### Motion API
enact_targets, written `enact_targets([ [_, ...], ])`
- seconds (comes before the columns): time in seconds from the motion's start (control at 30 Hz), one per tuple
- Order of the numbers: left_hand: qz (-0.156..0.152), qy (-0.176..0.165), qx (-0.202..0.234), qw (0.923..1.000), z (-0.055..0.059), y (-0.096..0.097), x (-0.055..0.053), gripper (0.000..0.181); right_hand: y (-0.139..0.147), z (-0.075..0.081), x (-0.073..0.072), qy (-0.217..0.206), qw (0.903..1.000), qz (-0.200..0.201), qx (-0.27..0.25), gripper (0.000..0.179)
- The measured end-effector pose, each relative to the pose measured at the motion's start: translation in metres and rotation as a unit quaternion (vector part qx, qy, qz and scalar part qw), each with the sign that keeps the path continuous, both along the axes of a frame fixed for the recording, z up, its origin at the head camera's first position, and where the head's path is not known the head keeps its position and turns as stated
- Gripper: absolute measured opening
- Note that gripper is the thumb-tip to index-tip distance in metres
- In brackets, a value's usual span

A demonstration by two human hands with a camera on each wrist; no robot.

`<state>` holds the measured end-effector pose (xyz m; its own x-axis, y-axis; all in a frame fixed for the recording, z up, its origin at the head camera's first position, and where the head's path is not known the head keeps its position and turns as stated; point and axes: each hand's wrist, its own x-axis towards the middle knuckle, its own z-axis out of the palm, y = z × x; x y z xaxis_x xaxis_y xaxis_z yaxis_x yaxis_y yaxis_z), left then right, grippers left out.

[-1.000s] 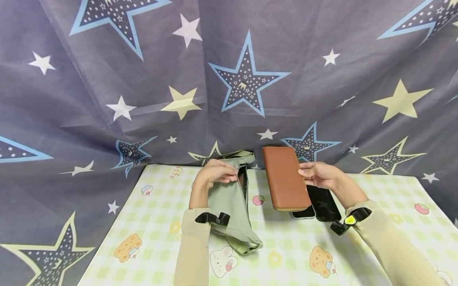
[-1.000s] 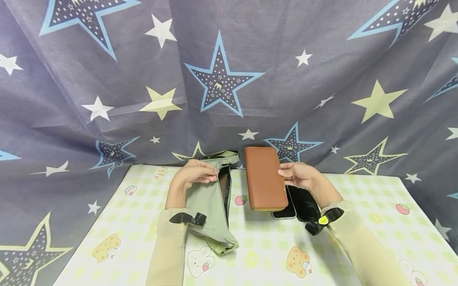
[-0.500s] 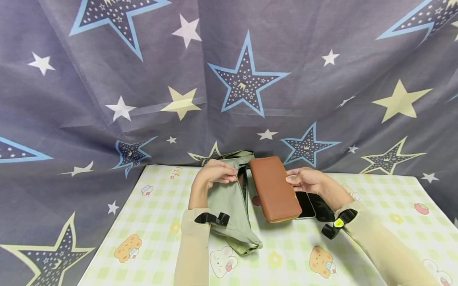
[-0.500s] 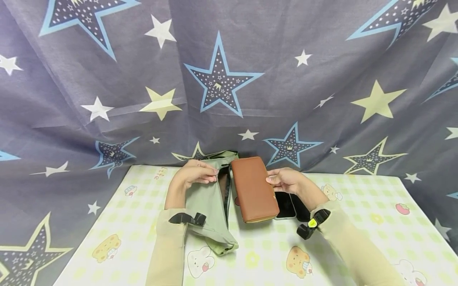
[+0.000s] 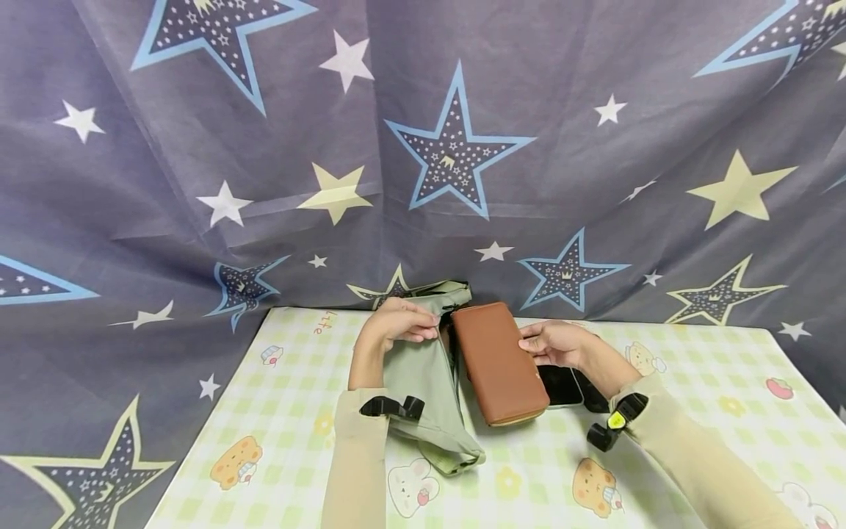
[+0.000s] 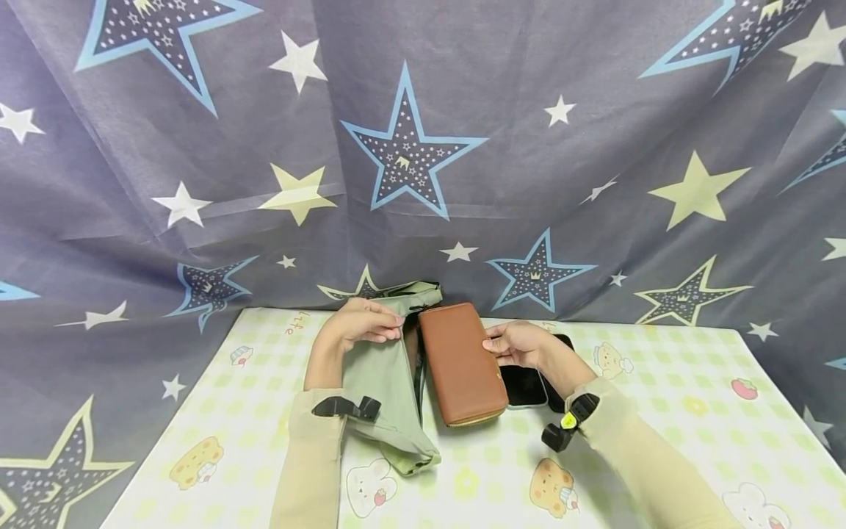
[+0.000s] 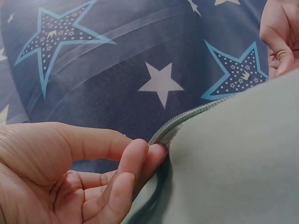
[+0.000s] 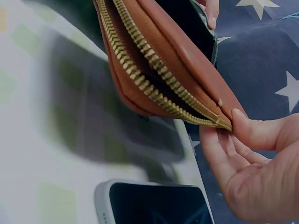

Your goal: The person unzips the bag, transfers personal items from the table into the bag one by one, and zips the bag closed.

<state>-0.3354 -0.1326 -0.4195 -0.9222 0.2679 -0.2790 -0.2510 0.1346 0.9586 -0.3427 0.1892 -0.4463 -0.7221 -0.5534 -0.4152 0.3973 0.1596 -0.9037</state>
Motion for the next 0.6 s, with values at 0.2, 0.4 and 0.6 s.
enact_targets([
  [0.2, 0.0, 0.001, -0.001, 1.0, 0.0, 0.0, 0.0, 0.028, -0.007, -0.003, -0.001, 0.0, 1.0, 0.0, -0.003, 0.017],
  [0.4, 0.001, 0.002, -0.002, 1.0, -0.001, -0.001, 0.0, 0.026, -0.012, -0.008, 0.0, -0.004, 0.9999, -0.005, 0.009, 0.029],
  [0.6, 0.003, 0.002, -0.006, 1.0, 0.001, 0.0, 0.001, 0.021, -0.014, -0.01, 0.001, -0.008, 0.9997, -0.008, 0.023, 0.045],
])
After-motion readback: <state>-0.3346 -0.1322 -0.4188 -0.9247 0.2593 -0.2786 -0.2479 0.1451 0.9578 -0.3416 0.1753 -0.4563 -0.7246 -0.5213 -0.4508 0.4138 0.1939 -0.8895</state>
